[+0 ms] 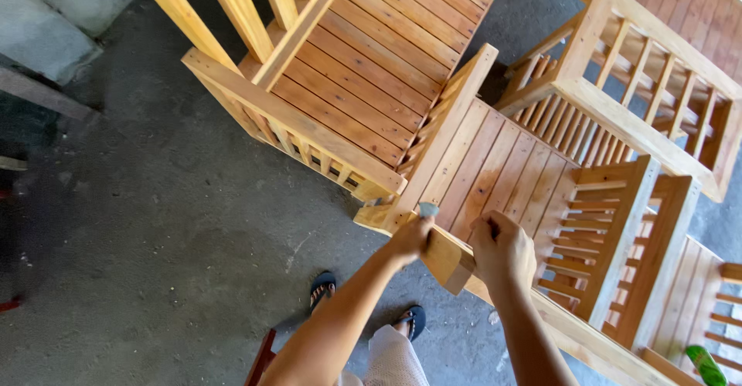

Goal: The person sands wooden chair and bench frames with a sanding block, rubbing the seat slats, rails, and edges by hand. They steady the furniture with one hand while sanding, move between several pieces, and sand armrests and side rails of the assembled chairs.

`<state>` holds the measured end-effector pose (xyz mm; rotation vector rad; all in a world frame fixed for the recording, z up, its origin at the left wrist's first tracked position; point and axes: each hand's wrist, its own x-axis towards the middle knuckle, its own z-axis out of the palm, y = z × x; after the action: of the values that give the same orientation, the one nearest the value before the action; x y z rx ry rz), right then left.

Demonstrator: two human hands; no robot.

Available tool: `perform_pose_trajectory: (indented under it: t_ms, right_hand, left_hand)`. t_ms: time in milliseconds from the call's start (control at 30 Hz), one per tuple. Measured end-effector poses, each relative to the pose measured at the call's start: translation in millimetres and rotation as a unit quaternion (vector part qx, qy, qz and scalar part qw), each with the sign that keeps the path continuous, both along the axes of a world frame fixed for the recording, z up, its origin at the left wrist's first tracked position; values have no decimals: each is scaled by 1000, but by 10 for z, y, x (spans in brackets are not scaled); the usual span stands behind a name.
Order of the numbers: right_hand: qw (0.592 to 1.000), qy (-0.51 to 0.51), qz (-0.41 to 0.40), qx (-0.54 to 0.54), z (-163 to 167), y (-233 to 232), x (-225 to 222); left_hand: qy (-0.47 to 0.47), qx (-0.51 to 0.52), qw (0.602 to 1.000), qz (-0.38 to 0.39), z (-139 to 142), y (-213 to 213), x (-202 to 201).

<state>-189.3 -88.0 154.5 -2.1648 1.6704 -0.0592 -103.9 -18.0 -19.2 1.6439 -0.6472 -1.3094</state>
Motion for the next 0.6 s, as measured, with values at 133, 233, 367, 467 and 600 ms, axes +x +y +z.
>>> perform_pose_trajectory:
  t_ms: [133,233,367,467,600]
  right_hand:
    - [1000,-5,8,6,-31,-8,0]
    - [1000,-11,23,-10,-73,-23,-15]
    - [999,-41,0,-28,-115,-35,-48]
    - [996,-70,14,-56,-123,-24,-65]
    - [993,-89,26,-73,-118,0,-70]
  left_hand:
    - [159,-185,966,91,454,517,-223]
    - [189,-245,950,48,717,644,-157]
    - [52,16,994,-95,611,328,251]
    - [46,16,994,-93,445,277,310]
    - [251,-238,938,36,362,611,-163]
